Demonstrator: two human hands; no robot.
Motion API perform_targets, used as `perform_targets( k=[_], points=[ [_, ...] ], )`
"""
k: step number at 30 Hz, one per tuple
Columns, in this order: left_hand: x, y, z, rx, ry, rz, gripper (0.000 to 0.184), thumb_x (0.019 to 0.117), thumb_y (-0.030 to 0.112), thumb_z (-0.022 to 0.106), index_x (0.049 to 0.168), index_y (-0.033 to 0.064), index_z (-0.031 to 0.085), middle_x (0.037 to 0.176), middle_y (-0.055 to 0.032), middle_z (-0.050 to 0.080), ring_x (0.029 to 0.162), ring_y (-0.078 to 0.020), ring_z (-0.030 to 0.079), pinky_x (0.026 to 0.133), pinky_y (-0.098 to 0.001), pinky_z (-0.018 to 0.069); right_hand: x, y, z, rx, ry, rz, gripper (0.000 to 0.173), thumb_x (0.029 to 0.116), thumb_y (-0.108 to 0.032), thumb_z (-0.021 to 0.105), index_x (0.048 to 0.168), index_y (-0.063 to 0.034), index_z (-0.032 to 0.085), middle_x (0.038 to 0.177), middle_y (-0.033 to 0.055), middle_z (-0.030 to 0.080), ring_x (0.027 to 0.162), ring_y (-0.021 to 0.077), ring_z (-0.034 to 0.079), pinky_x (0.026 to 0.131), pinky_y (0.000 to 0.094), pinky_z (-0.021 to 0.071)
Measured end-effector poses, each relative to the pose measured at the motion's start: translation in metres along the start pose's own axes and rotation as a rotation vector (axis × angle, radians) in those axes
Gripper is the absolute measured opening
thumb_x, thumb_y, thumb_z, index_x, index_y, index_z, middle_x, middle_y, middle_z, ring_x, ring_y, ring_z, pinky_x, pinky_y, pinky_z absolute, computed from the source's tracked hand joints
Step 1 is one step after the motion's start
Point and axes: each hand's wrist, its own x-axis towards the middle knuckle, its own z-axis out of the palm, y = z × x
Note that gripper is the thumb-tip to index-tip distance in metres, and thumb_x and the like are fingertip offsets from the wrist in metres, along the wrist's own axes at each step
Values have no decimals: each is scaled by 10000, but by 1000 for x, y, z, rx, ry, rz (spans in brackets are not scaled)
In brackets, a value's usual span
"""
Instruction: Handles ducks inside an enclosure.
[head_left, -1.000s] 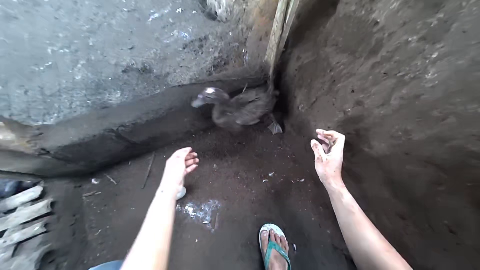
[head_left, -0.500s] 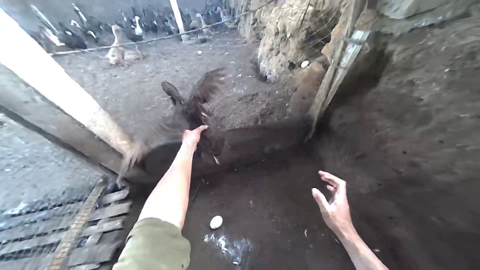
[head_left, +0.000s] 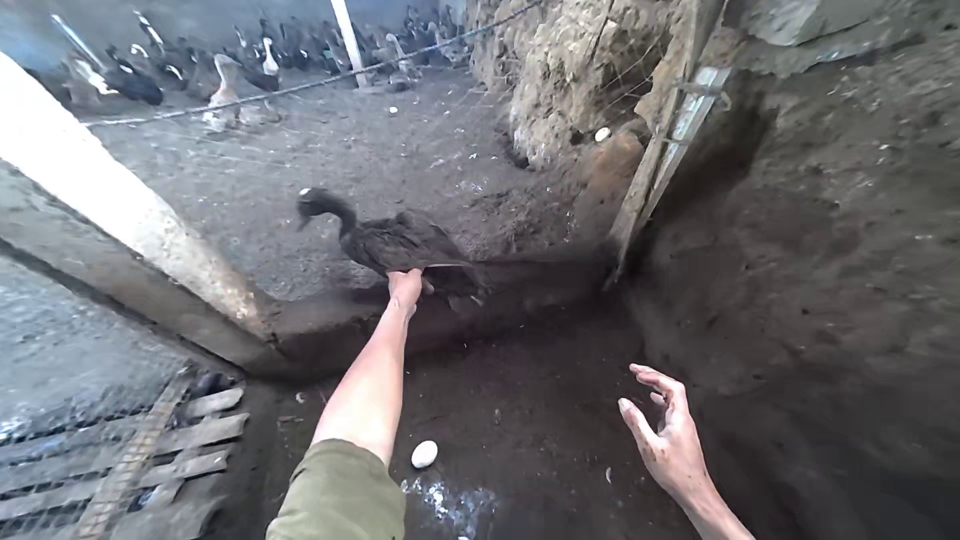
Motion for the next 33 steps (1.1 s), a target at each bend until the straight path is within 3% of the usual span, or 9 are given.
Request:
perform_targets(
  k=[2,6,13,18,21,25,28,31,33],
  points=[
    [-7,-4,7,-86,10,-10,746,971,233,649,1559,24,240,1367,-265,560,1171,-370,606,929,-567,518,-2,0,-5,-5,14,1,517,896,-339,626,1278,0,542,1399,171,583,1336,213,523,1060,390,460],
    [-14,-12,0,-172,5,-33,701,976,198,636,1549,91,246,1108,-188,612,773,-230,612,639,-409,536,-4,-1,-9,-16,11,-18,473,902,-331,615,1242,-5,568,1397,172,585,1347,219,517,1074,400,452],
    [-48,-29,1,-375,-39,165,719,875,-90,642,1485,69,297,981,-125,627,596,-144,598,502,-305,531,2,-5,-1,-21,-15,-50,440,915,-339,600,1220,-22,604,1390,161,597,1337,225,527,1068,416,456],
    [-93,-35,10,-378,-74,263,809,802,-68,693,1501,55,304,1135,-130,629,810,-150,659,634,-323,577,-1,-3,-5,-42,-7,-65,437,925,-360,588,1195,-18,616,1374,173,602,1318,233,537,1059,415,456],
    [-139,-35,24,-512,-164,336,773,769,-104,677,1453,-24,326,1203,-104,633,1028,-113,669,887,-324,595,0,-1,-10,-17,29,-103,451,946,-394,584,1198,-22,614,1368,164,606,1312,209,541,1052,383,465],
    [-213,-36,49,-590,-311,410,750,732,-88,706,1398,-82,361,1182,-39,655,1046,-48,665,926,-278,588,5,-3,-25,-29,78,-180,593,940,-515,603,1289,-38,555,1404,166,583,1347,204,518,1073,396,450],
    [-260,-34,77,-564,-410,475,849,669,-19,779,1392,-145,352,1207,-76,655,1078,-34,656,967,-252,566,6,-15,-43,-104,152,-231,888,833,-646,677,1394,6,456,1474,242,508,1388,270,480,1086,464,428],
    [-311,-30,107,-539,-508,444,880,651,-14,782,1398,-164,342,1200,-108,670,1079,-36,671,963,-240,571,1,-27,-55,-76,177,-192,1206,669,-645,840,1482,82,326,1550,324,384,1441,304,437,1139,411,440],
    [-344,-21,132,-583,-591,392,905,634,-9,789,1410,-150,346,1222,-109,666,1093,-41,668,973,-246,568,3,-29,-65,-28,137,-27,1399,549,-577,928,1569,58,212,1603,268,338,1462,223,420,1152,345,440]
  ],
)
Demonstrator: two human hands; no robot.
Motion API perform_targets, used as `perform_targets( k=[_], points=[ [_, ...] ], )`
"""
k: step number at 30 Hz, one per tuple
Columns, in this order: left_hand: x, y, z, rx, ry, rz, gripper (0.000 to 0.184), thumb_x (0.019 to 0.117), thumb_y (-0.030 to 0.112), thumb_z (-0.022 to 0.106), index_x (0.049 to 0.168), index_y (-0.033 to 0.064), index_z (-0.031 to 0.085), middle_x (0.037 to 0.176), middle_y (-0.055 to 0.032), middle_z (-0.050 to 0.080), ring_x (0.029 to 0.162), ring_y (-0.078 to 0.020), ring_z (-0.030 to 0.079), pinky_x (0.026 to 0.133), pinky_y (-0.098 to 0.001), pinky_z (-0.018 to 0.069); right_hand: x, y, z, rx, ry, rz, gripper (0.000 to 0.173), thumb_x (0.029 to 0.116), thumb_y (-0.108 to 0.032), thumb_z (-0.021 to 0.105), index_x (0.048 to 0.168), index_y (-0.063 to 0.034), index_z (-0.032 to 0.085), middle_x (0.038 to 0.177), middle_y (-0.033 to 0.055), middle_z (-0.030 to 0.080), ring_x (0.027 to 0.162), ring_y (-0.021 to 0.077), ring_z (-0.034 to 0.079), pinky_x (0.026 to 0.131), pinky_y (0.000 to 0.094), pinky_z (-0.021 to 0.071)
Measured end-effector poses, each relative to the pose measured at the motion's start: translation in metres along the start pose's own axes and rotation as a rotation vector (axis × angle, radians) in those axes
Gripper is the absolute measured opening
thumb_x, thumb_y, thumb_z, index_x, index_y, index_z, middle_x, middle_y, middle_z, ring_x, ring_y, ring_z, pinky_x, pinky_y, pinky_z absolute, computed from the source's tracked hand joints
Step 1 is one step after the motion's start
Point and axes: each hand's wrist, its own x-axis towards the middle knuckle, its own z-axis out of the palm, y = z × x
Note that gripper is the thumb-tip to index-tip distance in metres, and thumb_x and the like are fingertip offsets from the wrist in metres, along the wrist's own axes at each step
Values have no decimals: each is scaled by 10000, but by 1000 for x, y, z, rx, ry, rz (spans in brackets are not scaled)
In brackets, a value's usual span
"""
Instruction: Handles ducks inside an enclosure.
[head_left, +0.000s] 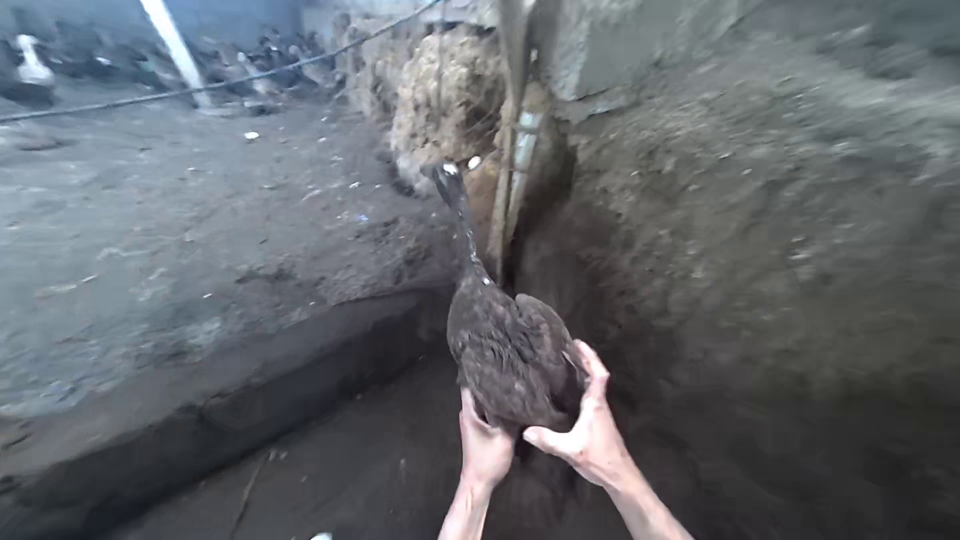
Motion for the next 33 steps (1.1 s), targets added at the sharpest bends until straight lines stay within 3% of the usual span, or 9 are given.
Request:
perform_targets(
  k=[2,4,7,11,18,25,33],
  points=[
    [-8,0,30,-35,-57,-23,914,586,15,811,1379,-142,385,1181,-92,682,1057,-28,675,948,-235,576,5,9,-10,93,-36,197,1535,451,-474,985,1626,-27,104,1585,149,419,1388,107,502,1109,293,491],
    [-14,0,48,-19,-135,-7,878,569,59,864,1316,-135,446,1096,-72,716,999,-13,694,912,-224,588,0,20,-27,201,-39,282,1528,431,-394,983,1613,-11,94,1490,99,521,1291,42,567,1067,231,511],
    [-18,1,64,24,-249,29,797,590,98,879,1243,-144,493,1011,-79,730,938,-11,705,874,-214,588,-12,34,-48,256,41,232,1245,451,-406,988,1421,82,381,1243,21,665,1118,-26,637,975,170,543],
    [-13,7,79,82,-336,81,682,620,90,836,1189,-140,540,933,-87,728,867,-5,703,812,-195,578,-20,48,-56,289,183,120,1111,551,-488,962,1365,61,442,1194,-52,681,1091,-54,639,965,174,551],
    [6,10,91,64,-392,53,769,633,70,815,1286,-163,482,991,-107,723,917,-24,704,851,-219,578,-6,45,-47,297,366,79,1025,537,-429,954,1310,38,468,1129,-69,683,1048,-55,649,926,170,563],
    [32,-1,85,-45,-375,-29,936,637,7,789,1423,-196,324,1179,-148,669,1066,-10,660,963,-194,531,24,49,-34,220,317,24,984,574,-349,942,1315,93,468,1176,-20,671,1093,-48,633,967,168,545],
    [65,-16,87,-67,-358,-85,974,646,-25,773,1466,-176,270,1248,-167,638,1101,-42,656,983,-203,531,56,66,-21,193,294,-4,972,603,-394,935,1288,131,489,1173,23,674,1096,-37,631,978,170,536]
  ],
)
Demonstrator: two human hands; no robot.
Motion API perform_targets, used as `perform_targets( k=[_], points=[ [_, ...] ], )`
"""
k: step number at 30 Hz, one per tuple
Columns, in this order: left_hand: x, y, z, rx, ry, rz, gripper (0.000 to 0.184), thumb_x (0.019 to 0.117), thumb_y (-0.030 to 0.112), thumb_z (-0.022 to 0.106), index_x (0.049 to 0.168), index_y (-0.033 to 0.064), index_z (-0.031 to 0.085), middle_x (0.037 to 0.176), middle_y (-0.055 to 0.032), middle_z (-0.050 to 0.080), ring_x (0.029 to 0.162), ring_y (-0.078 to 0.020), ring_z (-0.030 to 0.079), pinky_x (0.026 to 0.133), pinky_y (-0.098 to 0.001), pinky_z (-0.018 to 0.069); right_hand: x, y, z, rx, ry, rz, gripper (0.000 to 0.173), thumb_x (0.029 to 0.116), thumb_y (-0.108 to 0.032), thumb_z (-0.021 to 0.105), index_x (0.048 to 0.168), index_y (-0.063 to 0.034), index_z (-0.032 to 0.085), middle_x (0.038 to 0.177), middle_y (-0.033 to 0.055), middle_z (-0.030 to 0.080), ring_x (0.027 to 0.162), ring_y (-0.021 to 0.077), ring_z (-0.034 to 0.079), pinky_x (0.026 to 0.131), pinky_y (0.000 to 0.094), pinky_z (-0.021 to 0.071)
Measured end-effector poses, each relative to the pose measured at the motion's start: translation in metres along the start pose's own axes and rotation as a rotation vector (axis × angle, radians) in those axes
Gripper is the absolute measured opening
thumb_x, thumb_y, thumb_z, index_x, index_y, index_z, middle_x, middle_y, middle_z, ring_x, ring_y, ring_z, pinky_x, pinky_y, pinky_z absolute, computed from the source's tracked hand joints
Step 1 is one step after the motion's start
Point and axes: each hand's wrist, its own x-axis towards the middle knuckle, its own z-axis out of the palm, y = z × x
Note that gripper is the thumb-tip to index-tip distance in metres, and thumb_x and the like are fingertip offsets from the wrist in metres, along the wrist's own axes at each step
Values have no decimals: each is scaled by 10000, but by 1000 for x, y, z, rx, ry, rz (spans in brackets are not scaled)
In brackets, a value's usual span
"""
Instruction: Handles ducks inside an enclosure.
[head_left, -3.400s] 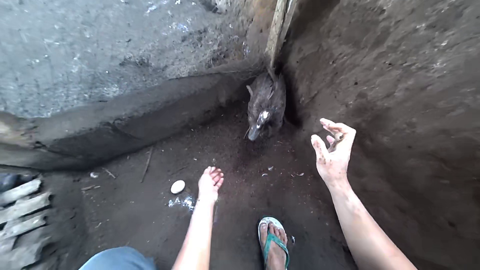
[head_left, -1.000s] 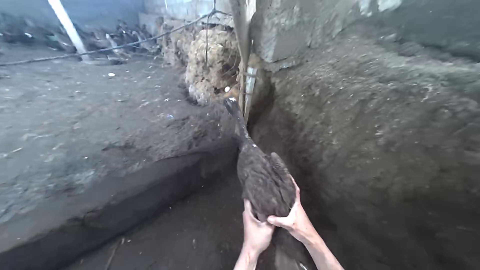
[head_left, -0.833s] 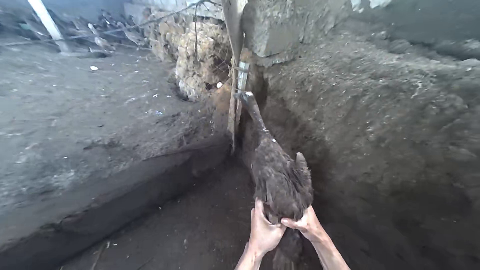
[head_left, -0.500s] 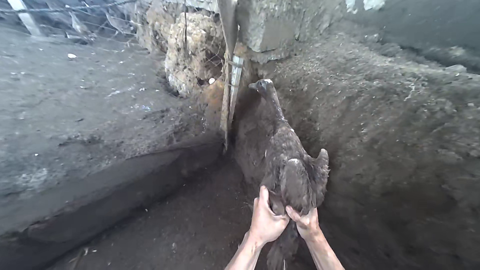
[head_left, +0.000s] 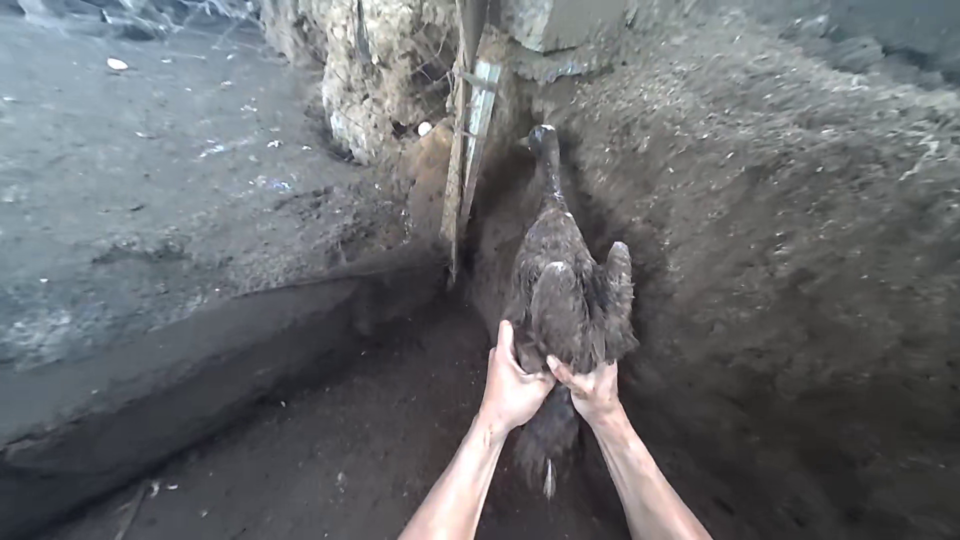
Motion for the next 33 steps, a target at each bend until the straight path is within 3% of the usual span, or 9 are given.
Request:
perform_targets(
  k=[4,7,10,14,17,21,33],
  points=[
    [12,-10,0,-43,12,34,952,646,-34,762,1453,-173,276,1221,-158,644,1085,-49,665,968,-211,544,12,11,3,-32,-16,-59,964,634,-428,921,1281,144,494,1174,42,674,1106,-32,628,989,175,533],
    [24,-9,0,-7,33,34,849,659,-17,757,1406,-117,366,1131,-113,667,1008,-51,677,907,-236,574,28,13,6,-55,-44,-92,946,642,-389,921,1288,157,496,1169,64,677,1097,-20,631,976,191,540],
    [29,-16,-2,44,19,12,849,689,-29,770,1437,3,370,1132,-79,658,981,-72,678,864,-282,592,34,17,5,-3,-67,-54,876,621,-256,955,1311,44,507,1173,10,676,1102,7,646,974,242,566],
    [45,-28,-5,8,39,126,891,655,-24,766,1433,-57,333,1198,-104,634,1066,-71,661,944,-255,567,50,32,13,-17,-80,-201,885,682,-334,930,1312,100,486,1218,70,647,1174,45,619,1050,257,523],
    [48,-32,-8,1,49,154,877,660,-32,766,1420,-68,332,1184,-116,637,1065,-87,665,944,-261,568,53,42,19,-4,-80,-269,858,718,-369,908,1295,110,492,1206,100,641,1184,91,616,1063,300,517],
    [51,-36,-8,-38,67,200,893,672,-40,765,1437,-103,308,1199,-142,627,1081,-108,660,960,-267,561,52,44,24,12,-59,-254,827,729,-385,897,1278,92,504,1183,88,646,1156,91,628,1047,299,525],
    [54,-38,-10,-81,69,181,873,689,-41,760,1440,-76,316,1220,-142,623,1090,-122,660,960,-285,564,54,43,26,-31,-60,-267,801,734,-377,889,1266,95,520,1177,79,650,1155,69,624,1046,277,519]
  ],
)
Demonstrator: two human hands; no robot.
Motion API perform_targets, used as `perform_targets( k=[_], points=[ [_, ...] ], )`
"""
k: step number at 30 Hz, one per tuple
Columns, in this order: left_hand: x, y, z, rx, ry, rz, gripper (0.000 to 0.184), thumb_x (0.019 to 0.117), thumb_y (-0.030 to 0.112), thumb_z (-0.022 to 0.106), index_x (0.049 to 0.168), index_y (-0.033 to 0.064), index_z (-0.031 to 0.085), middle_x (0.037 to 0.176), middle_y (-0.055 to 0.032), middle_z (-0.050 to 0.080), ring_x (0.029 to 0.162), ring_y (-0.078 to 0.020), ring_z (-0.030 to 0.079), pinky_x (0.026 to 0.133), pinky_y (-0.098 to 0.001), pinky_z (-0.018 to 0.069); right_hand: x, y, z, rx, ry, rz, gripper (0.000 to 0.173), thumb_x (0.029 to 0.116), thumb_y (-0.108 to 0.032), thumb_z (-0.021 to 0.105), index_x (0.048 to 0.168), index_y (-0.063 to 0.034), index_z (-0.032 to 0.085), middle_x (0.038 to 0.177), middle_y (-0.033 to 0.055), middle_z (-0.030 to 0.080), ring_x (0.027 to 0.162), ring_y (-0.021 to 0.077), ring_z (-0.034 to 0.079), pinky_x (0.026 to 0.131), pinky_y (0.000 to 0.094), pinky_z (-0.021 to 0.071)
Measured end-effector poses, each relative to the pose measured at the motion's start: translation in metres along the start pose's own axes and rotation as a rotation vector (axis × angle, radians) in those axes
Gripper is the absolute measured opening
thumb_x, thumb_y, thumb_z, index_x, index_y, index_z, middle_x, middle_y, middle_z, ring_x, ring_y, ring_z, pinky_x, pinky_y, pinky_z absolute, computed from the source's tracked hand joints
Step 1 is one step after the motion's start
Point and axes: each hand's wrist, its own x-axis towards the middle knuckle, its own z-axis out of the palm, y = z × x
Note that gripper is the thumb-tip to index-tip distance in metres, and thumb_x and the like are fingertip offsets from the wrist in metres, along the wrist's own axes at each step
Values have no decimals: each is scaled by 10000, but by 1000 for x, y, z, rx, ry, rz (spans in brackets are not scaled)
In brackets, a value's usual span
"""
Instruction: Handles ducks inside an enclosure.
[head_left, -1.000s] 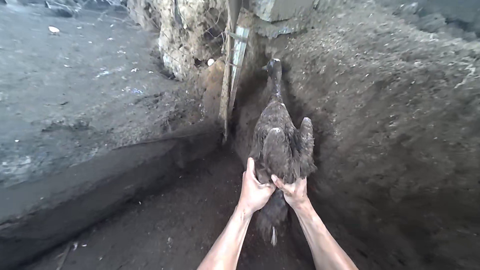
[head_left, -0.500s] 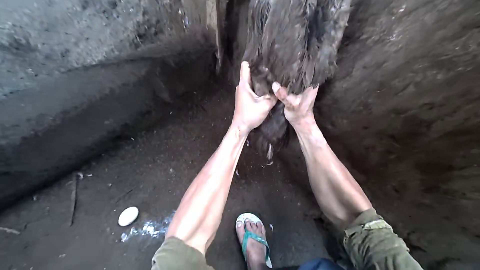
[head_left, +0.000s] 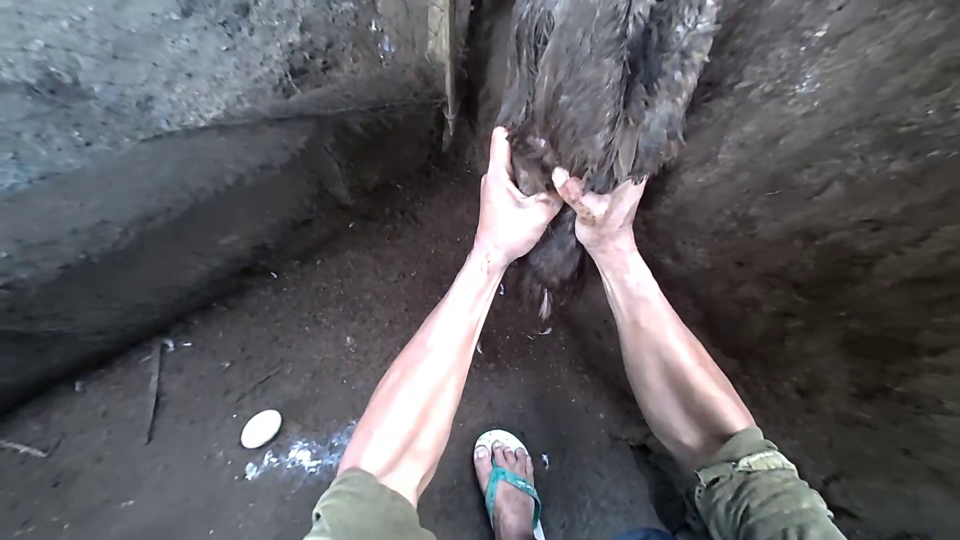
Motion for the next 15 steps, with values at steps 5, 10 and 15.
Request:
perform_targets(
  k=[5,10,15],
  points=[
    [-6,1,-4,47,0,-20,911,708,4,752,1484,-71,280,1251,-140,621,1105,-107,657,963,-272,562,-7,-1,2,2,7,47,858,717,-367,898,1310,102,492,1217,106,644,1175,94,624,1052,295,525],
    [-2,0,-12,132,6,-224,875,755,1,749,1515,124,334,1236,-94,633,1032,-141,671,843,-358,599,-4,0,8,-20,-20,194,799,641,-279,942,1277,24,565,1150,40,696,1083,43,669,968,280,581],
    [36,-9,-17,131,62,-312,850,787,-19,735,1521,110,327,1232,-121,630,1000,-162,671,805,-363,595,29,21,23,-196,-83,226,770,673,-315,917,1282,34,601,1169,125,704,1109,132,675,1002,362,554]
  ],
)
